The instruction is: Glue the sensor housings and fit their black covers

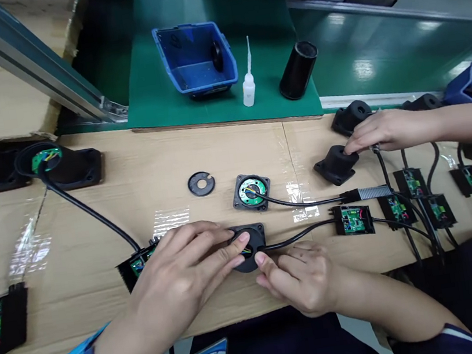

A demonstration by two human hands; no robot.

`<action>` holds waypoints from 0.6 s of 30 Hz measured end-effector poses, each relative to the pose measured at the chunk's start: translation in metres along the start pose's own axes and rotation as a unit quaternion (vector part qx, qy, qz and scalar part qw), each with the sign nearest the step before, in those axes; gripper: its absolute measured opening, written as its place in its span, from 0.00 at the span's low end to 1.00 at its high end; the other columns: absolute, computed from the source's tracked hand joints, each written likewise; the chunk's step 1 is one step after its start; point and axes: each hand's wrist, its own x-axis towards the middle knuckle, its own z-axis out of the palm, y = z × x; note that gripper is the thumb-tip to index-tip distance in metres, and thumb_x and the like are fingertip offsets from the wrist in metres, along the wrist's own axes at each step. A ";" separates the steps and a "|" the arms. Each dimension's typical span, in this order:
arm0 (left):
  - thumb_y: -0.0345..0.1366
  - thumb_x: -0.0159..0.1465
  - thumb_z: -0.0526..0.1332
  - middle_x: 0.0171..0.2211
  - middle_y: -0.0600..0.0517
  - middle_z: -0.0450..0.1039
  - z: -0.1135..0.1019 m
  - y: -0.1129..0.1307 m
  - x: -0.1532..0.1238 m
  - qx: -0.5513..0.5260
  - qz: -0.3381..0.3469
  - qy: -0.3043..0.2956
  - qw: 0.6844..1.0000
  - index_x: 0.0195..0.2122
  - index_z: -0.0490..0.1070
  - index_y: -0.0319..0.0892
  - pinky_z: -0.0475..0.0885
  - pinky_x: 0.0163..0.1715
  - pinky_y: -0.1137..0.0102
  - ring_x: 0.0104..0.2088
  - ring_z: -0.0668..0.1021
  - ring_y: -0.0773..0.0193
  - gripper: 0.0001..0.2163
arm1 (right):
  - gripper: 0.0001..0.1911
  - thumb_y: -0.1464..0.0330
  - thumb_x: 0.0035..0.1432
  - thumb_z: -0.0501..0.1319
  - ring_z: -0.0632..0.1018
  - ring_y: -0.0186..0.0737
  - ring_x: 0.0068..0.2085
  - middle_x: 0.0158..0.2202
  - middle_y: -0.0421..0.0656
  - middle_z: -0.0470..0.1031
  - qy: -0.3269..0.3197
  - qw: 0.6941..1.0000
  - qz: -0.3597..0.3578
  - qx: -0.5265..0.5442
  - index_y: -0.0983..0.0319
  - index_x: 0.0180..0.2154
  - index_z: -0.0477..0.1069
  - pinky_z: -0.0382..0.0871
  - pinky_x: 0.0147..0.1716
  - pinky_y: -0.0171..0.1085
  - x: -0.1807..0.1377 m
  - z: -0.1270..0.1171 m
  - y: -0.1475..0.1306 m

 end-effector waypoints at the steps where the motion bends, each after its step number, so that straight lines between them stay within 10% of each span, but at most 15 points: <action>1: 0.36 0.75 0.57 0.44 0.52 0.81 0.001 0.000 -0.001 -0.003 -0.007 0.001 1.000 0.58 0.74 0.50 0.72 0.44 0.63 0.47 0.79 0.58 0.13 | 0.12 0.65 0.70 0.58 0.76 0.26 0.23 0.22 0.33 0.75 0.000 1.000 0.004 -0.005 0.57 0.39 0.81 0.74 0.23 0.29 0.000 -0.001 -0.001; 18: 0.39 0.74 0.58 0.36 0.50 0.73 -0.008 0.002 0.007 0.098 0.012 -0.016 0.995 0.52 0.78 0.51 0.62 0.38 0.62 0.40 0.75 0.56 0.11 | 0.10 0.66 0.67 0.64 0.77 0.28 0.24 0.22 0.35 0.74 0.020 0.996 0.023 0.082 0.57 0.32 0.79 0.73 0.21 0.32 0.013 -0.016 0.000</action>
